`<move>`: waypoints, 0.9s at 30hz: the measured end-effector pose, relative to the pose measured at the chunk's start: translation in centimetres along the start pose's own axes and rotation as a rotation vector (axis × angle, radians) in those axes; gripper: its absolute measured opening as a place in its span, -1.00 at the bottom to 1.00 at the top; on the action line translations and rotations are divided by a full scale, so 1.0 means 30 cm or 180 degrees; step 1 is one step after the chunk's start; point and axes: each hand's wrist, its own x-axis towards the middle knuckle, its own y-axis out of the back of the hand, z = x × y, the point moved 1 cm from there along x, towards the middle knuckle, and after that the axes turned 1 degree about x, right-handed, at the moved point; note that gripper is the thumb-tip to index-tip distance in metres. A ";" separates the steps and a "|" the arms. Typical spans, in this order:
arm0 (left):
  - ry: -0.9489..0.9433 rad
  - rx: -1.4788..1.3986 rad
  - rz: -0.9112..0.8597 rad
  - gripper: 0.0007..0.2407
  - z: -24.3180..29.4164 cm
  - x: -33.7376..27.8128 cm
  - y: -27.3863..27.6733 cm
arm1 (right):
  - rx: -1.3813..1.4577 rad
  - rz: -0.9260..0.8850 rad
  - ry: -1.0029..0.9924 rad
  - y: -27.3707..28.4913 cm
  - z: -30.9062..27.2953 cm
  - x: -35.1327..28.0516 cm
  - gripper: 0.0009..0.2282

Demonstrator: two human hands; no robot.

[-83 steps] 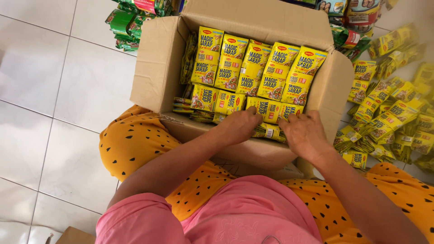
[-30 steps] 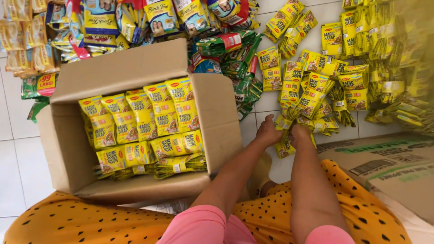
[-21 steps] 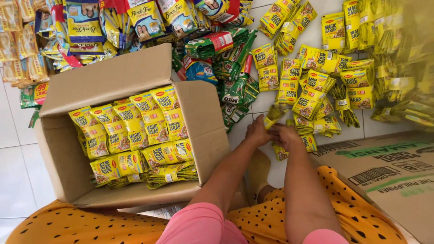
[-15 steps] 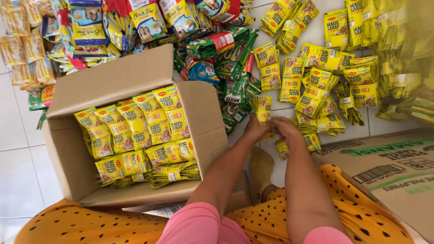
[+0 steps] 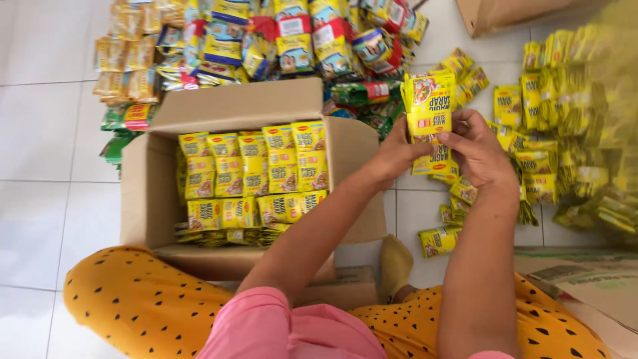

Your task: The person organizes and packs yellow seasoning packets into a cardboard box while sitting on the floor among various food supplies.

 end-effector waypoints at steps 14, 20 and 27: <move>0.0332 -0.0494 0.0570 -0.53 0.559 -0.636 0.438 | -0.0728 -0.1660 0.0577 -0.705 -0.008 -0.208 -0.48; 0.0032 -0.0732 0.0832 -0.52 0.666 -0.801 0.552 | -0.0840 -0.2068 0.0839 -0.896 0.047 -0.299 -0.20; 0.0175 -0.0323 0.0531 -0.49 0.666 -0.933 0.645 | -0.0752 -0.1928 0.0660 -0.975 0.127 -0.314 -0.29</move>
